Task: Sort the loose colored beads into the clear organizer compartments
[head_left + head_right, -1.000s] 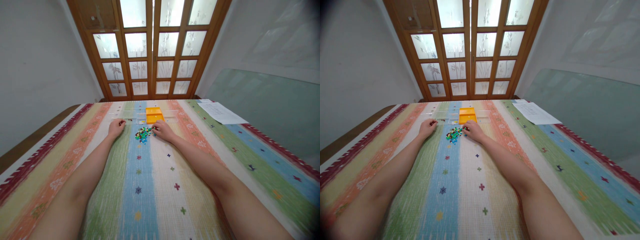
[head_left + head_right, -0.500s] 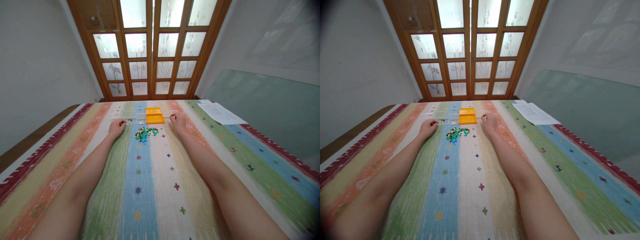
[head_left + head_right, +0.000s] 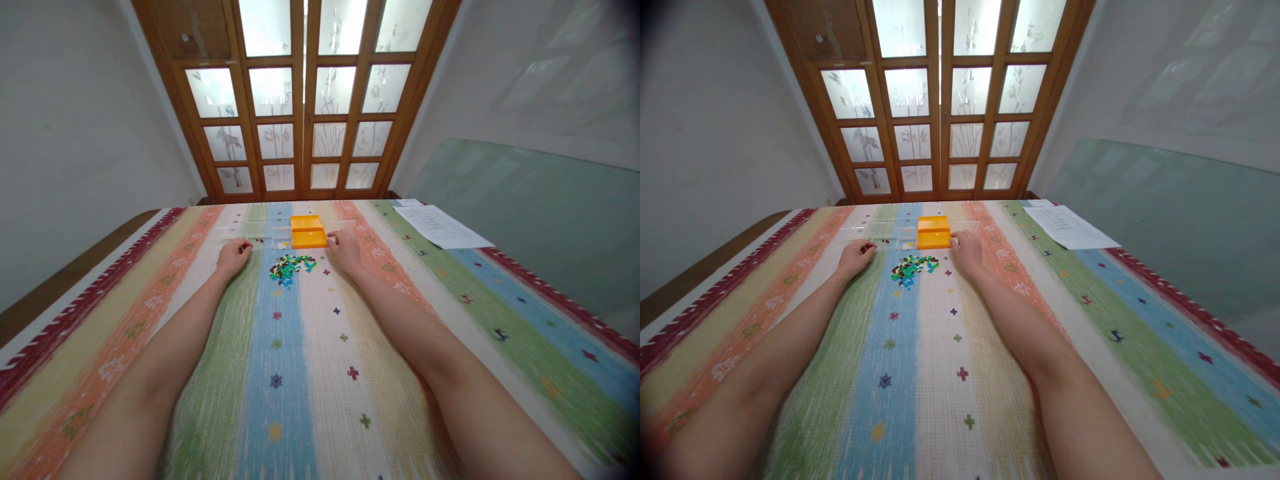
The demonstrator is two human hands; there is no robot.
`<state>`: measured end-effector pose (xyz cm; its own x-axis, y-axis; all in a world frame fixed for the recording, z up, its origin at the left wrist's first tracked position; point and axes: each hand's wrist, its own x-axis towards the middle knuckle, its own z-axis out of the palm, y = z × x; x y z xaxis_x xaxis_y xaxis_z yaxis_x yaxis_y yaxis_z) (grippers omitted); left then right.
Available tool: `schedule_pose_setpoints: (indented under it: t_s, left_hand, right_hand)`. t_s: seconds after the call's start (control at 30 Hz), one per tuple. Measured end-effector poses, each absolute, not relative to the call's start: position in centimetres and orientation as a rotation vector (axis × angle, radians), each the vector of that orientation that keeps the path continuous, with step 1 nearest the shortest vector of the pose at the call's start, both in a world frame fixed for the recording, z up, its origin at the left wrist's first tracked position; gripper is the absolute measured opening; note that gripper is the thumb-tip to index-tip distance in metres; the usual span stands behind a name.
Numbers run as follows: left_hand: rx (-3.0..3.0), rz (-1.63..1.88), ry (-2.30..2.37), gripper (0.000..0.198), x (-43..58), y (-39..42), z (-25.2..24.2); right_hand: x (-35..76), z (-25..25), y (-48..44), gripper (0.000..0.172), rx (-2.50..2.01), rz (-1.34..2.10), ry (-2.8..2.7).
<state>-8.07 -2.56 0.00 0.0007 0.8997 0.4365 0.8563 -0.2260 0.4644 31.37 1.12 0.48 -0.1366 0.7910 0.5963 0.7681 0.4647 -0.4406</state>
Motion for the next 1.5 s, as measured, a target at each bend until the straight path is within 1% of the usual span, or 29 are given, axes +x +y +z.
schedule_pose_setpoints:
  t_s: [0.13, 0.23, 0.37, 0.53, 1.17, 1.33, 1.5]
  left_hand:
    - [2.173, 1.035, 1.910, 0.026, -8.1, -2.5, 0.0]
    - [2.179, 1.040, 1.903, 0.027, -8.2, -2.5, -0.1]
    - [2.183, 1.051, 1.894, 0.026, -8.3, -2.4, -0.2]
    - [2.173, 1.030, 1.901, 0.026, -8.2, -2.5, -0.1]
    - [2.186, 0.983, 1.919, 0.029, -8.4, -2.4, -0.4]
    - [2.184, 0.970, 1.920, 0.028, -8.3, -2.5, -0.3]
    - [2.188, 0.960, 1.920, 0.029, -8.2, -2.6, -0.1]
  right_hand:
    - [29.2, 0.7, -0.5, 0.012, -1.046, 0.106, -2.164]
    - [28.0, 1.0, -1.7, 0.011, -0.879, 0.146, -2.349]
    - [27.3, 1.1, -2.5, 0.011, -0.782, 0.086, -2.479]
    - [27.5, 1.5, -2.9, 0.010, -0.774, 0.032, -2.549]
    - [27.4, 1.0, -2.6, 0.008, -0.758, 0.139, -2.512]
    - [27.6, 0.6, -2.2, 0.009, -0.834, 0.101, -2.422]
    - [28.3, 0.6, -1.5, 0.013, -1.022, 0.019, -2.236]
